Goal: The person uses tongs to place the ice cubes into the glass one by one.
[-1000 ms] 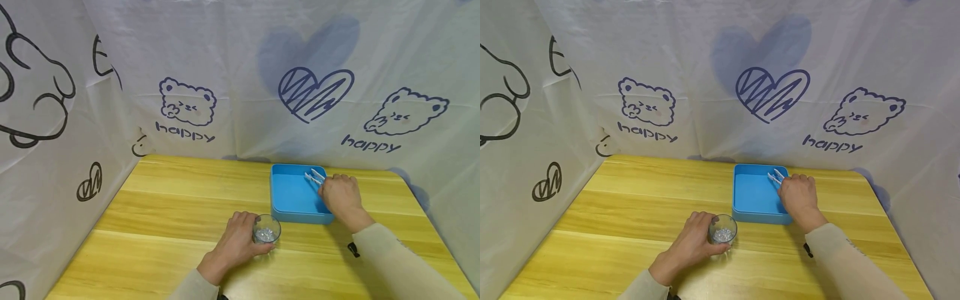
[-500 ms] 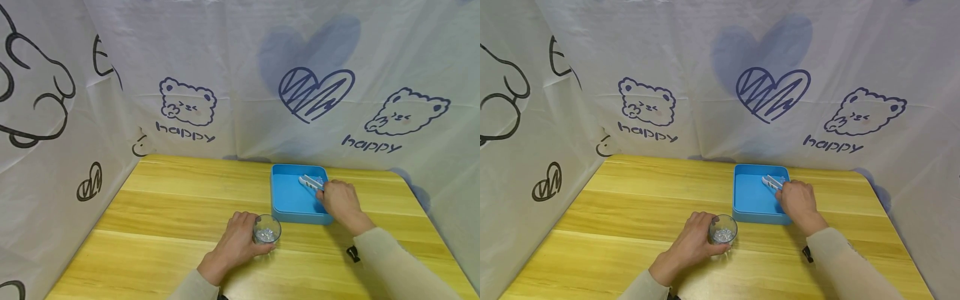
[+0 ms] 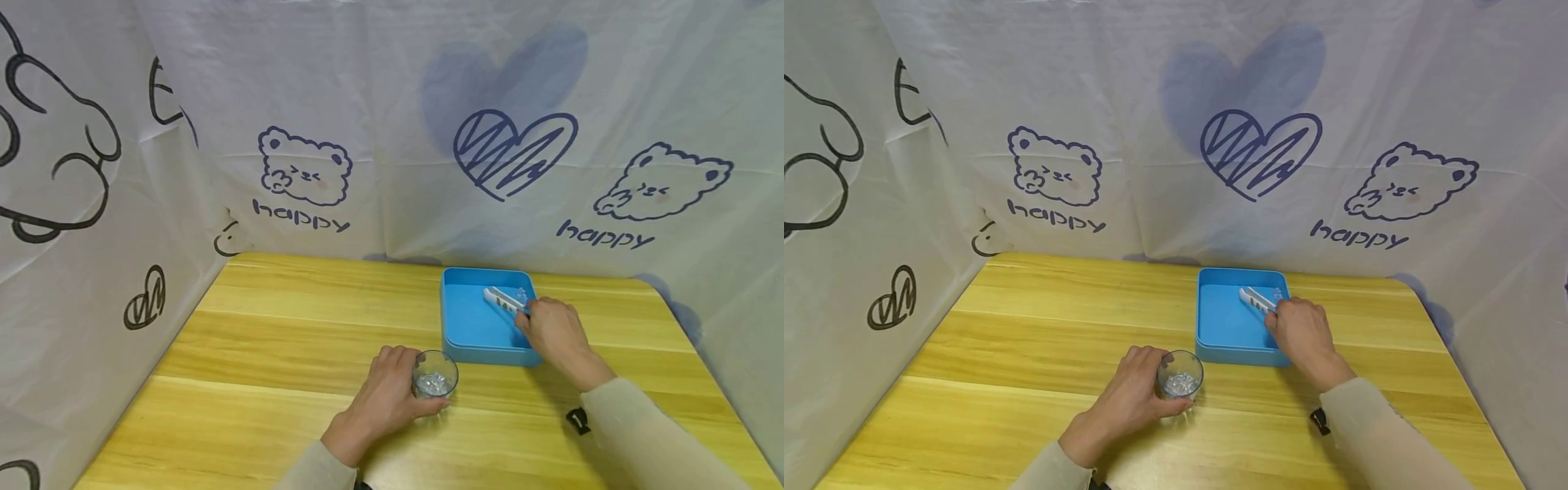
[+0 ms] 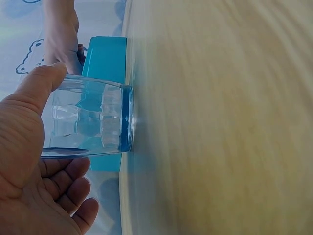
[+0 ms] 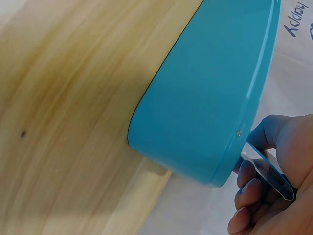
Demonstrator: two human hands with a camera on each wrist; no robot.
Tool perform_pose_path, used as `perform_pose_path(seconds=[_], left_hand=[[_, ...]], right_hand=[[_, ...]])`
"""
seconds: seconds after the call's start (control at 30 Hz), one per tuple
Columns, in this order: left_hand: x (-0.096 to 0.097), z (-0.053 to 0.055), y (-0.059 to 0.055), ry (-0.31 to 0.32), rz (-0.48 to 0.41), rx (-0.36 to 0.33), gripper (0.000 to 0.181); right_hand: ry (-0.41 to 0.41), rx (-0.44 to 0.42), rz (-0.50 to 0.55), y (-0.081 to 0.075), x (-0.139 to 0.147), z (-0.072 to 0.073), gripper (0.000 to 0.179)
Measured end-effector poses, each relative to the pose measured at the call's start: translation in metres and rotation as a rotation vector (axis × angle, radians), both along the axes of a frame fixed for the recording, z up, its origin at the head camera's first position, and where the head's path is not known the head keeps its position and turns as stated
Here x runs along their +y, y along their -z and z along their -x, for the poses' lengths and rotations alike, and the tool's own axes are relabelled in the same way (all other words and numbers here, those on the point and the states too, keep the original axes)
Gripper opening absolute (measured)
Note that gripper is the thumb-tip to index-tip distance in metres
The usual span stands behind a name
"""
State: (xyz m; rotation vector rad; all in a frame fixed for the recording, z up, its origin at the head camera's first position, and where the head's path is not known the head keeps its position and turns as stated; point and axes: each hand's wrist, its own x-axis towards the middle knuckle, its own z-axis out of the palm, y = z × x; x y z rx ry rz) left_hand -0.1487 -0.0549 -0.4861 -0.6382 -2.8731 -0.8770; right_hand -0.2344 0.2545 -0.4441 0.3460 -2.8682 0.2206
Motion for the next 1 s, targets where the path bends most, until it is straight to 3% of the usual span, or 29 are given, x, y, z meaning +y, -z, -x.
perform_pose_path(seconds=[1.0], left_hand=[[-0.001, 0.001, 0.002, 0.008, -0.013, 0.005, 0.078]], right_hand=[[-0.072, 0.085, 0.1, -0.02, -0.006, -0.039, 0.038]])
